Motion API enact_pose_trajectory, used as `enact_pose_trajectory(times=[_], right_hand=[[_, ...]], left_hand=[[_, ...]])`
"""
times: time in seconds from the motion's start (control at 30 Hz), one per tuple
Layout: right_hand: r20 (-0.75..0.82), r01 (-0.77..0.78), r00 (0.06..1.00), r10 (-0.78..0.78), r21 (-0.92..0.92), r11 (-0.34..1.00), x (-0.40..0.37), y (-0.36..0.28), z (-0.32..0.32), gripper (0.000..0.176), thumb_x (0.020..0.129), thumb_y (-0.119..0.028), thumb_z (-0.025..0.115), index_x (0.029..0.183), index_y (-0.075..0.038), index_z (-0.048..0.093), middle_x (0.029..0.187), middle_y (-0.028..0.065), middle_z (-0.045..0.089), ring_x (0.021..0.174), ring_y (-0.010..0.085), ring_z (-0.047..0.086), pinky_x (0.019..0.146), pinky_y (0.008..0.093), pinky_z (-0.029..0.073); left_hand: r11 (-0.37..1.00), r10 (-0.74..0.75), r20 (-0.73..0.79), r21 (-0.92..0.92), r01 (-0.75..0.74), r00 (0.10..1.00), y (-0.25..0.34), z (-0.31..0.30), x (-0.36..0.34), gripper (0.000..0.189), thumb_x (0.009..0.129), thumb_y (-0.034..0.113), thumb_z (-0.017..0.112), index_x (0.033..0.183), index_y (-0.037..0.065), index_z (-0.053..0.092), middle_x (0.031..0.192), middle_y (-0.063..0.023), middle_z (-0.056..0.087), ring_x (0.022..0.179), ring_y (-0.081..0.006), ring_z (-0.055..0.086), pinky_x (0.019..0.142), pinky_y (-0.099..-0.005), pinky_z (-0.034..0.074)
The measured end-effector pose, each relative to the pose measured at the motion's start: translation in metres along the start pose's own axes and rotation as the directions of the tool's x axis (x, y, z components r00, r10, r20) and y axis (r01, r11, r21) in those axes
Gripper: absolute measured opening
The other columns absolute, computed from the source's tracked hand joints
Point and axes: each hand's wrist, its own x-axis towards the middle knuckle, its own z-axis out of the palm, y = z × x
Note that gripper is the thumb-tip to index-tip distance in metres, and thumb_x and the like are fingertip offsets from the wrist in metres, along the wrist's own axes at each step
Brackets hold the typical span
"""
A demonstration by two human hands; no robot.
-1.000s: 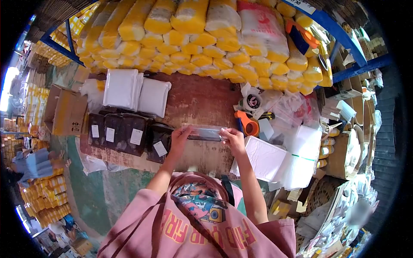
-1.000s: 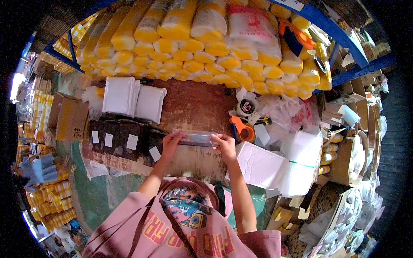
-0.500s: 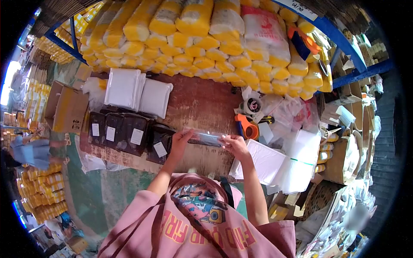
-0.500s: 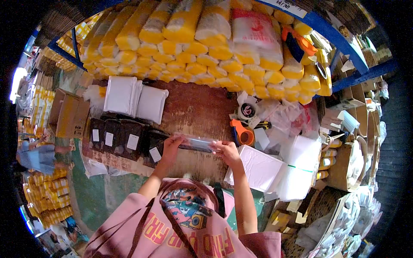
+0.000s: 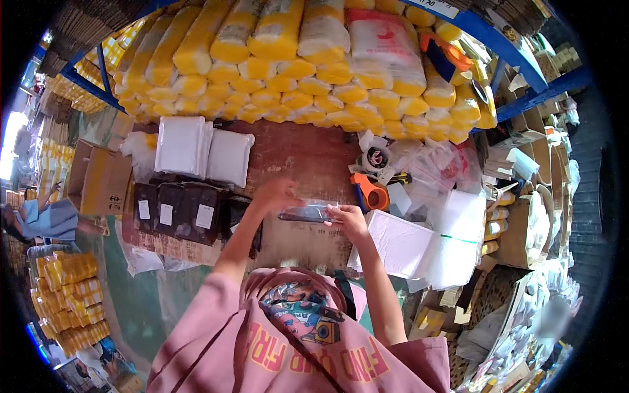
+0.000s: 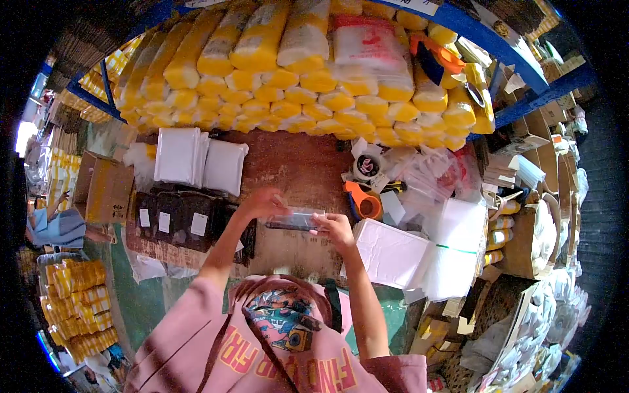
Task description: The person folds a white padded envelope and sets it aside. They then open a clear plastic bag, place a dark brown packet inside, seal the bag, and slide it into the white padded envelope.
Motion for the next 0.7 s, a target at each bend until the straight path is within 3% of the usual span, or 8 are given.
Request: enact_pose_trajectory(times=[0.1,0.2,0.3,0.4,0.6,0.7], right_hand=[[0.022,0.025,0.999,-0.025,0.023,0.999,0.004,0.007,-0.004,0.031,0.095,-0.022,0.064,0.102,0.008,0.066,0.088,0.0074,0.064,0.077,0.0131,0.064,0.073,0.032,0.062],[0.005,0.044,0.999,-0.044,0.066,0.997,0.001,0.002,0.0,0.029,0.097,-0.022,0.06,0.097,0.005,0.068,0.08,0.0025,0.06,0.073,0.0103,0.061,0.071,0.0315,0.062],[-0.027,0.07,0.997,-0.07,0.035,0.997,0.0,0.005,0.002,0.031,0.098,-0.025,0.058,0.096,0.004,0.068,0.078,0.0013,0.058,0.071,0.0095,0.06,0.07,0.0302,0.061],[-0.033,0.108,0.994,-0.108,0.021,0.994,-0.006,-0.002,0.008,0.032,0.098,-0.026,0.058,0.096,0.004,0.067,0.079,0.0012,0.058,0.07,0.0088,0.058,0.069,0.0299,0.061],[-0.097,0.138,0.984,-0.148,-0.106,0.985,-0.003,-0.004,0.014,0.036,0.098,-0.03,0.059,0.086,0.003,0.065,0.077,0.002,0.056,0.071,0.0097,0.057,0.063,0.0294,0.06],[-0.113,0.16,0.978,-0.175,-0.138,0.978,-0.005,-0.005,0.014,0.035,0.097,-0.03,0.059,0.085,0.002,0.064,0.077,0.0021,0.055,0.07,0.0097,0.056,0.062,0.0288,0.06]], left_hand=[[0.871,0.175,0.256,0.411,-0.27,0.951,0.03,0.005,0.029,0.049,0.065,0.041,0.085,0.099,0.007,0.074,0.081,-0.0083,0.072,0.064,-0.0165,0.065,0.058,-0.034,0.049],[0.949,0.051,0.539,0.235,-0.208,0.841,0.056,0.023,0.062,0.037,0.064,0.04,0.085,0.087,0.011,0.077,0.073,-0.0041,0.071,0.061,-0.015,0.062,0.057,-0.0342,0.047],[0.962,0.015,0.528,0.223,-0.155,0.849,0.052,0.037,0.077,0.037,0.067,0.039,0.083,0.088,0.01,0.077,0.068,-0.0038,0.069,0.059,-0.014,0.059,0.056,-0.0317,0.045],[0.984,0.104,0.588,0.054,-0.168,0.802,0.029,0.045,0.091,0.036,0.069,0.038,0.082,0.091,0.01,0.077,0.07,-0.0029,0.07,0.06,-0.0127,0.059,0.056,-0.0312,0.045],[0.981,0.091,0.42,0.12,-0.155,0.903,0.04,0.036,0.066,0.033,0.07,0.033,0.081,0.091,0.007,0.076,0.074,-0.0074,0.072,0.065,-0.0145,0.064,0.058,-0.0338,0.047],[0.939,0.233,0.442,0.129,-0.319,0.866,0.023,0.021,0.065,0.032,0.071,0.032,0.08,0.09,0.007,0.076,0.075,-0.0082,0.072,0.066,-0.0159,0.066,0.06,-0.0356,0.048]])
